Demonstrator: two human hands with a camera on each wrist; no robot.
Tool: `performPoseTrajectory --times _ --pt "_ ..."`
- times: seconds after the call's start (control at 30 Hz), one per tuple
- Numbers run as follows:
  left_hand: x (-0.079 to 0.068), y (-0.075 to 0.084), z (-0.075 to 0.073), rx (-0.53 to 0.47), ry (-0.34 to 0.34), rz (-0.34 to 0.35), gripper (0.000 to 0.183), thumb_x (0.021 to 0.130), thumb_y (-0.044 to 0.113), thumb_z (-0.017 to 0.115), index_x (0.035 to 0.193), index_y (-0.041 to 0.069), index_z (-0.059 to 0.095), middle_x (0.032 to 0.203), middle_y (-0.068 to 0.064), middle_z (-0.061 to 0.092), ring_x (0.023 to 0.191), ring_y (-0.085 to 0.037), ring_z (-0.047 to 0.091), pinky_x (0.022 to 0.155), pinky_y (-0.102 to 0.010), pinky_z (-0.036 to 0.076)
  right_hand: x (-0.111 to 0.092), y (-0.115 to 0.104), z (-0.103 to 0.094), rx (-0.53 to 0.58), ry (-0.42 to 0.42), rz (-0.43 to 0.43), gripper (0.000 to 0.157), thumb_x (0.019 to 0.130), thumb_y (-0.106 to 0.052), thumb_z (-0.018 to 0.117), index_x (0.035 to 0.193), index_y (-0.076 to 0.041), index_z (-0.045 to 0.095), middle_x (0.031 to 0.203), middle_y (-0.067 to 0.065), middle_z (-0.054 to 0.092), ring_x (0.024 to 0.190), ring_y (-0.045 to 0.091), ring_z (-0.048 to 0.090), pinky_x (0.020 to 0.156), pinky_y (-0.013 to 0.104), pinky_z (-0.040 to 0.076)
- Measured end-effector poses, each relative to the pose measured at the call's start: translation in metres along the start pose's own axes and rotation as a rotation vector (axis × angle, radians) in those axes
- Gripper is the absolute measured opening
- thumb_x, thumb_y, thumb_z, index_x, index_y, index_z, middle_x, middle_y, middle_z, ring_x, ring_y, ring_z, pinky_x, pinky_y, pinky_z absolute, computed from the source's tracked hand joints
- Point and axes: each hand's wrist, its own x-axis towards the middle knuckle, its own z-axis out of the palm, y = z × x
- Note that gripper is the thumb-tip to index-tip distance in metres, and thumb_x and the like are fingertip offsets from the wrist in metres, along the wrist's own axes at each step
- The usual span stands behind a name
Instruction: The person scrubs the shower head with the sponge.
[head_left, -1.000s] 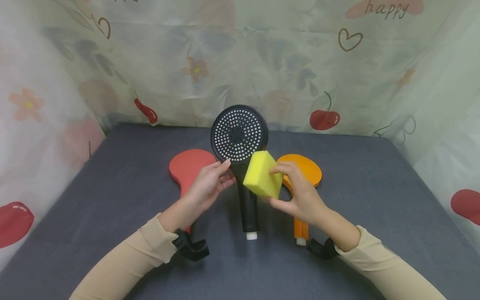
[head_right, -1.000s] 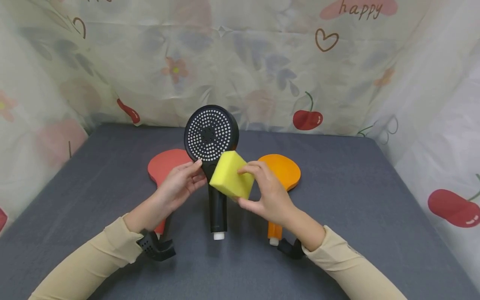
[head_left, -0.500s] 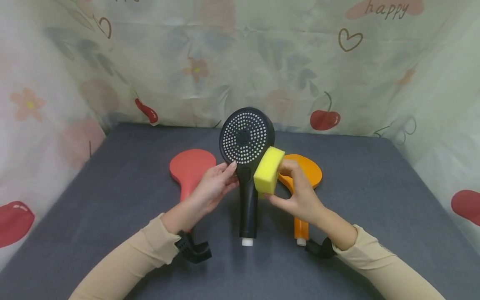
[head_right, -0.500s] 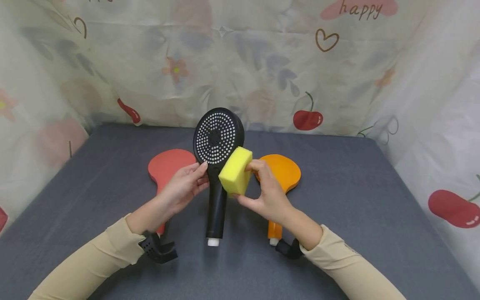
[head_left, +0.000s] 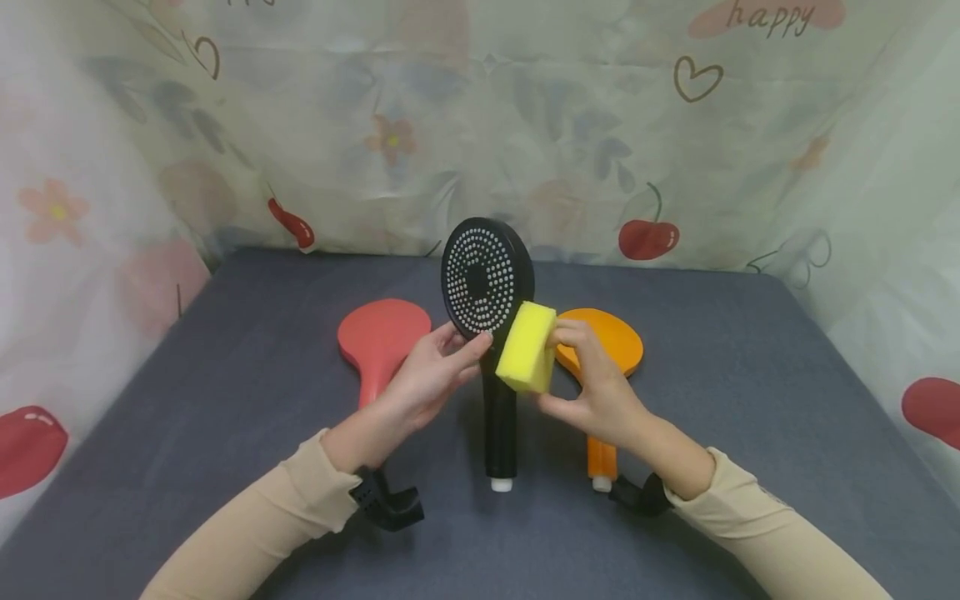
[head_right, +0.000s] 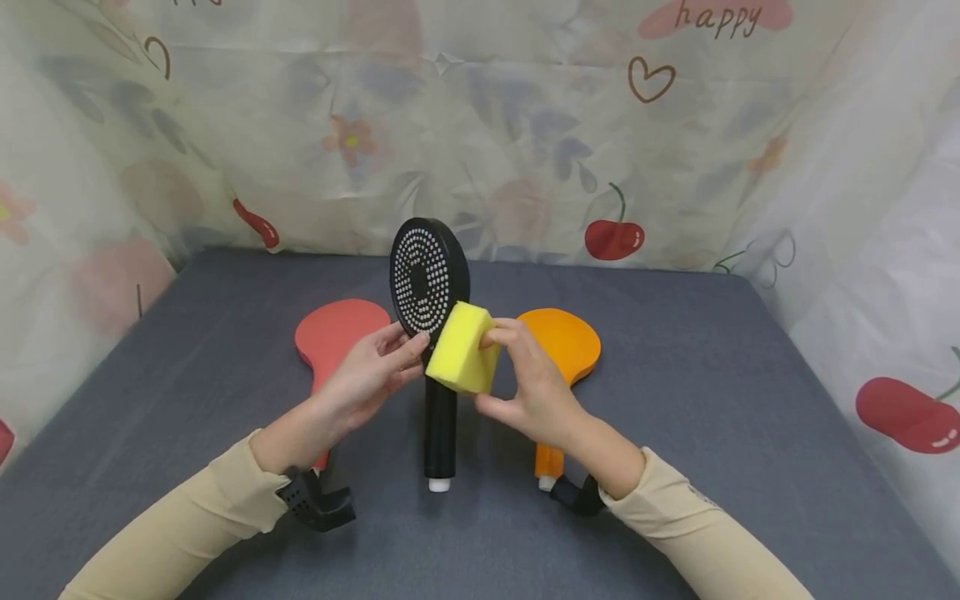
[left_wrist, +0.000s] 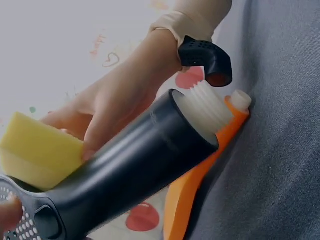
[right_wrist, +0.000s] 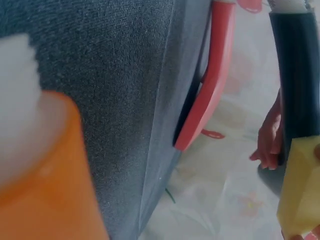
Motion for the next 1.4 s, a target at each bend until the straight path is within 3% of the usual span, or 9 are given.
performPoseTrajectory --times 0.17,0.43,0.57,0.77,0.97,1.2,1.4 --pt "0.000 -0.001 -0.001 0.004 -0.043 -0.012 0.055 0.093 0.011 0.055 0.142 0.005 0.030 0.135 -0.012 0.042 0.115 -0.016 0.052 0.107 -0.040 0.040 0.002 -0.004 -0.001 0.033 -0.036 -0.018 0.059 0.067 0.001 0.077 0.115 -0.003 0.042 0.122 0.014 0.044 0.112 0.025 0.045 0.087 0.046 0.050" --pt "0.002 -0.002 -0.001 -0.041 0.040 -0.025 0.068 0.094 0.012 0.053 0.147 0.000 0.012 0.148 -0.017 0.028 0.135 -0.027 0.035 0.109 -0.042 0.036 0.001 -0.009 -0.005 -0.101 -0.117 -0.155 0.055 0.063 -0.012 0.076 0.113 -0.016 0.054 0.120 0.012 0.051 0.107 0.026 0.047 0.087 0.046 0.041" --pt "0.003 -0.003 -0.001 -0.019 0.054 -0.031 0.068 0.093 0.016 0.055 0.148 0.004 0.016 0.145 -0.016 0.038 0.127 -0.026 0.046 0.107 -0.042 0.039 -0.003 -0.013 -0.006 -0.127 -0.160 -0.227 0.055 0.061 -0.016 0.076 0.113 -0.019 0.057 0.122 0.011 0.052 0.108 0.023 0.046 0.088 0.044 0.039" --pt "0.002 -0.005 0.000 -0.013 0.047 -0.037 0.075 0.089 0.016 0.059 0.148 0.007 0.014 0.145 -0.015 0.038 0.127 -0.029 0.045 0.108 -0.044 0.037 -0.006 -0.021 -0.008 -0.157 -0.203 -0.287 0.056 0.062 -0.019 0.078 0.114 -0.022 0.058 0.122 0.008 0.051 0.110 0.022 0.046 0.089 0.044 0.039" --pt "0.001 -0.006 0.000 -0.015 0.031 0.013 0.069 0.089 0.013 0.058 0.146 0.008 0.020 0.144 -0.016 0.039 0.125 -0.032 0.048 0.109 -0.046 0.035 -0.013 -0.026 -0.006 -0.202 -0.236 -0.356 0.057 0.060 -0.022 0.079 0.114 -0.026 0.059 0.120 0.004 0.053 0.108 0.019 0.047 0.084 0.041 0.041" --pt "-0.002 -0.004 0.001 -0.060 0.001 0.006 0.064 0.093 0.013 0.053 0.147 0.007 0.018 0.150 -0.014 0.028 0.134 -0.026 0.037 0.112 -0.043 0.032 -0.018 -0.027 -0.007 -0.227 -0.245 -0.393 0.059 0.056 -0.021 0.081 0.112 -0.027 0.061 0.117 0.003 0.055 0.106 0.018 0.047 0.084 0.040 0.042" --pt "0.000 -0.003 -0.001 -0.142 -0.001 0.052 0.062 0.096 0.009 0.047 0.147 0.003 0.012 0.148 -0.014 0.031 0.134 -0.025 0.036 0.112 -0.043 0.031 -0.021 -0.029 -0.010 -0.189 -0.276 -0.436 0.060 0.055 -0.020 0.080 0.112 -0.028 0.061 0.116 0.002 0.056 0.106 0.018 0.046 0.087 0.040 0.041"
